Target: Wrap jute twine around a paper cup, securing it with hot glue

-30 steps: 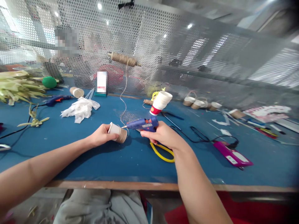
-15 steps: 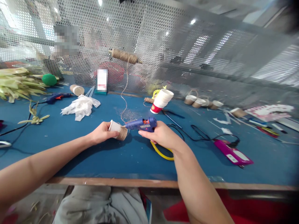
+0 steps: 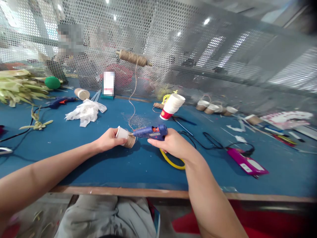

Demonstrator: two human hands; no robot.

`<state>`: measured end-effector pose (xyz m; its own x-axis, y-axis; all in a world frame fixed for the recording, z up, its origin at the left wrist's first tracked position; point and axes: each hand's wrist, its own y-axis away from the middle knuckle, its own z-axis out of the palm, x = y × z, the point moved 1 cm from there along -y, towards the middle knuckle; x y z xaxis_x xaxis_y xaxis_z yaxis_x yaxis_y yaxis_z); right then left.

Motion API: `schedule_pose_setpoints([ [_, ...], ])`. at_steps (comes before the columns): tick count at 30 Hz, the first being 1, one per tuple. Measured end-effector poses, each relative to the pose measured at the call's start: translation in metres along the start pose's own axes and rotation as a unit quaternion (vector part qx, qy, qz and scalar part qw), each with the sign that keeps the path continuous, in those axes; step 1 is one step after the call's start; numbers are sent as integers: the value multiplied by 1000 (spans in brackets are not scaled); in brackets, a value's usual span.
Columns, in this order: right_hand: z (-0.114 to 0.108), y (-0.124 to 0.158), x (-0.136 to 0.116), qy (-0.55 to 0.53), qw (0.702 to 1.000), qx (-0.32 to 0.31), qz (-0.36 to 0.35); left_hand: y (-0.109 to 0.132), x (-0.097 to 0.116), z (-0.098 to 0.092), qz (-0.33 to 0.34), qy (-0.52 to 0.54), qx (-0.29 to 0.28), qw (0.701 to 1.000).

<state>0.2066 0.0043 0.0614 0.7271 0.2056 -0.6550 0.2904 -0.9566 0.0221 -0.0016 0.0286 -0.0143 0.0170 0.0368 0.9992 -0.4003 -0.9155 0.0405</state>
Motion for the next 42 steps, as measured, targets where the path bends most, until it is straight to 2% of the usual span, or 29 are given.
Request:
schedule_pose_setpoints([
  [14,0,4,-1,23,999,-4,-39,1,1,1,16,-24,-9,1000],
  [20,0,4,0,37,999,7,-20,2,4,2,20,-33,-9,999],
  [26,0,5,-1,39,999,-14,-21,2,5,3,19,-25,-14,999],
  [34,0,4,0,39,999,16,-20,3,4,2,23,-33,-12,999],
  [42,0,6,0,53,998,4,-27,4,4,4,26,-11,-49,998],
])
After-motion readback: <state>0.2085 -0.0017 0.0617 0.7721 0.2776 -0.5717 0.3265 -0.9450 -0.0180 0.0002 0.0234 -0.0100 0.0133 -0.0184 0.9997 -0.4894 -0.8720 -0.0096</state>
